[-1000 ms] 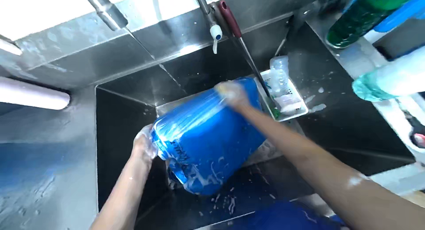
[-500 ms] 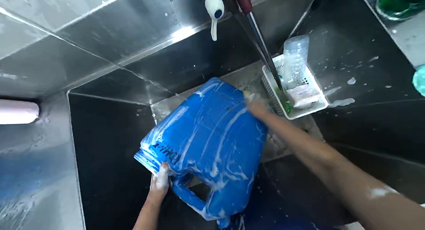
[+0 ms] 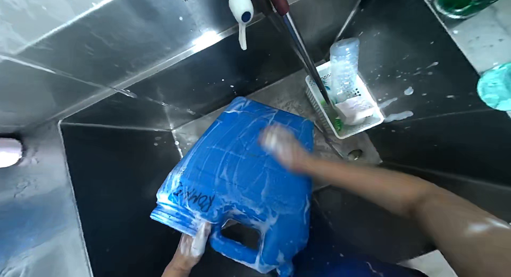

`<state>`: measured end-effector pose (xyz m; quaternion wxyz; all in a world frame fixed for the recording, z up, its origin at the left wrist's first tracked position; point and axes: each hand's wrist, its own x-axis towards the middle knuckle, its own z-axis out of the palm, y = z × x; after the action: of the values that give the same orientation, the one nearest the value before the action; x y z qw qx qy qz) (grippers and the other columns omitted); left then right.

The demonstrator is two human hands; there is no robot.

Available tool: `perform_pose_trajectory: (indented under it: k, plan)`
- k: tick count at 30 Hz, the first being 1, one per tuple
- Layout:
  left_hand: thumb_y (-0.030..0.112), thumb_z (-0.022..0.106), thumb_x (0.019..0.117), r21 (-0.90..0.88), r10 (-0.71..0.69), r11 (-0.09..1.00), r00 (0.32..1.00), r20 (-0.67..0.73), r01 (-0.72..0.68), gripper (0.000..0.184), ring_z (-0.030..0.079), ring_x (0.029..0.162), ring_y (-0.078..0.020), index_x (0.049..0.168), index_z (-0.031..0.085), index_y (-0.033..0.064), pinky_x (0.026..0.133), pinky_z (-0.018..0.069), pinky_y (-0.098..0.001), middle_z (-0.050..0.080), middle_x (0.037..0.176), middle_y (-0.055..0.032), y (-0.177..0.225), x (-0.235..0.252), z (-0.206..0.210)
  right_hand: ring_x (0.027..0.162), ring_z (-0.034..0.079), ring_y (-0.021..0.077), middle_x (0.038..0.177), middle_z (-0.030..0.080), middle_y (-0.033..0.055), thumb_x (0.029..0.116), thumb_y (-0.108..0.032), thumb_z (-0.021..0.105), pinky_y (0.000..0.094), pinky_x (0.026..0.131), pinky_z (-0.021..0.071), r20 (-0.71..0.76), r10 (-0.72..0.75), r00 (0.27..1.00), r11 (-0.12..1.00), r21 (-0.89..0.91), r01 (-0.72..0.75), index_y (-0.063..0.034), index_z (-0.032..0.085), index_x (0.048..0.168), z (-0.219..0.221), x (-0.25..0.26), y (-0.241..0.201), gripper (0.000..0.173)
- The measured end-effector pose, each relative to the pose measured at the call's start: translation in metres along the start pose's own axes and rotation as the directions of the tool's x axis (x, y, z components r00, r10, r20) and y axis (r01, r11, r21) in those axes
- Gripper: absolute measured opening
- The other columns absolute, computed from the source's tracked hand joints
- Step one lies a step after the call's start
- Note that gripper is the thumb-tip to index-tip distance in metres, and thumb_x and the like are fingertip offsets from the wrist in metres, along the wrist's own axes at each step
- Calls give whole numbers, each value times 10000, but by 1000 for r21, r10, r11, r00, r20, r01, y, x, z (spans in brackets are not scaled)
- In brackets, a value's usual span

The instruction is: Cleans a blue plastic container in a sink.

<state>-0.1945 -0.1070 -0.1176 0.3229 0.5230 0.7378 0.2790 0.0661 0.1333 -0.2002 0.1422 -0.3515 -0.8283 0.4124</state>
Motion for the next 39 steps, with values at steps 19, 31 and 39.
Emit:
perform_pose_trajectory:
  k: [19,31,39]
  plan:
    - [132,325,1080,-630,-656,701,651,-382,336,367,599,991,-104,1367,413,-79,863,541,-322,593,1150,-134,16,25,19,1317,575,366,1341,676,134,906,-244,710,582,1074,446,-240,-308,921,951,-73,300,-90,731,1224,-43,7,-199,354]
    - [143,233,1108,-714,-858,489,422,-292,501,373,562,1039,-157,1380,406,-46,897,513,-392,556,1213,-157,-7,15,4,1156,599,299,1345,575,238,1142,-336,276,468,981,499,537,633,558,97,660,-745,14,480,1444,47,12,107,506]
    - [142,701,862,194,188,957,971,150,-215,238,735,798,-229,913,705,-90,778,594,-362,736,835,-187,132,-3,38,1501,350,403,1583,364,320,1073,-107,430,491,1245,277,-266,267,926,897,419,-138,141,353,1513,-45,83,13,511]
